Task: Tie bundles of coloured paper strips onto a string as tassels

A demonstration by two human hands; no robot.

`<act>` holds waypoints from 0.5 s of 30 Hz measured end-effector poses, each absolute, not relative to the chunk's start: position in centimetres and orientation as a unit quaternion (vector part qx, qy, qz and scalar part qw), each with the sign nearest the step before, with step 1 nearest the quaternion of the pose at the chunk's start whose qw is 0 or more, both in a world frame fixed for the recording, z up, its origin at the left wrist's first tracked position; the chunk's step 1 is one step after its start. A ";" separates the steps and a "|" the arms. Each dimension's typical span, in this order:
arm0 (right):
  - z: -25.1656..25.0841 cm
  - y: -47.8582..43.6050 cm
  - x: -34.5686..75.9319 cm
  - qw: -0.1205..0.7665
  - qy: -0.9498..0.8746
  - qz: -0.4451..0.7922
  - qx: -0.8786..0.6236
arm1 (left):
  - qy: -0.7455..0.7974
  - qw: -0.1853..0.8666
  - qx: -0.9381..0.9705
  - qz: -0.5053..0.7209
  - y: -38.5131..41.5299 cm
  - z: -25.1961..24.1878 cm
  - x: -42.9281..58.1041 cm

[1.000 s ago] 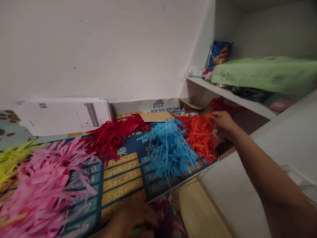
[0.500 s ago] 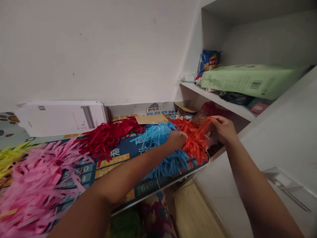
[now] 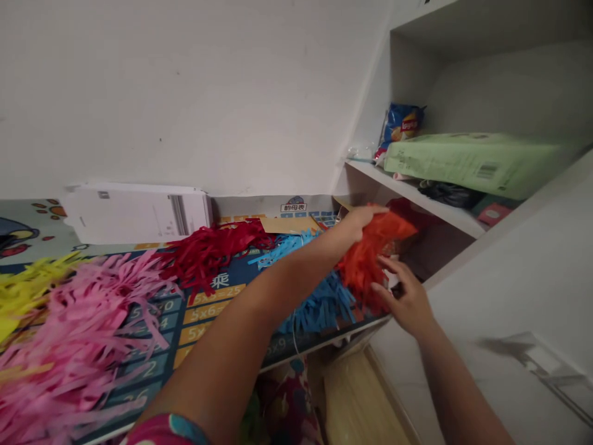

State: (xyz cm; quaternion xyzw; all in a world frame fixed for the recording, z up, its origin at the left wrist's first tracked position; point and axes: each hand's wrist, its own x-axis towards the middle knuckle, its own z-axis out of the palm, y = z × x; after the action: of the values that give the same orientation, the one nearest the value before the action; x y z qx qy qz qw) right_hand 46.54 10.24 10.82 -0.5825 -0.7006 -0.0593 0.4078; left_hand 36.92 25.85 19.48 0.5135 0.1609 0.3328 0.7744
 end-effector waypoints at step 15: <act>8.1 6.5 42.4 0.533 -0.592 0.033 -0.604 | 0.310 0.623 0.644 0.318 21.1 20.5 6.9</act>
State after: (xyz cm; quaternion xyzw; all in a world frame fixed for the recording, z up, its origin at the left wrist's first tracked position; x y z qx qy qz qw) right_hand 42.42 6.50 8.09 -0.6035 -0.5918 0.0332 0.5333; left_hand 6.94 21.10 20.51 0.6437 0.3103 0.3179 0.6231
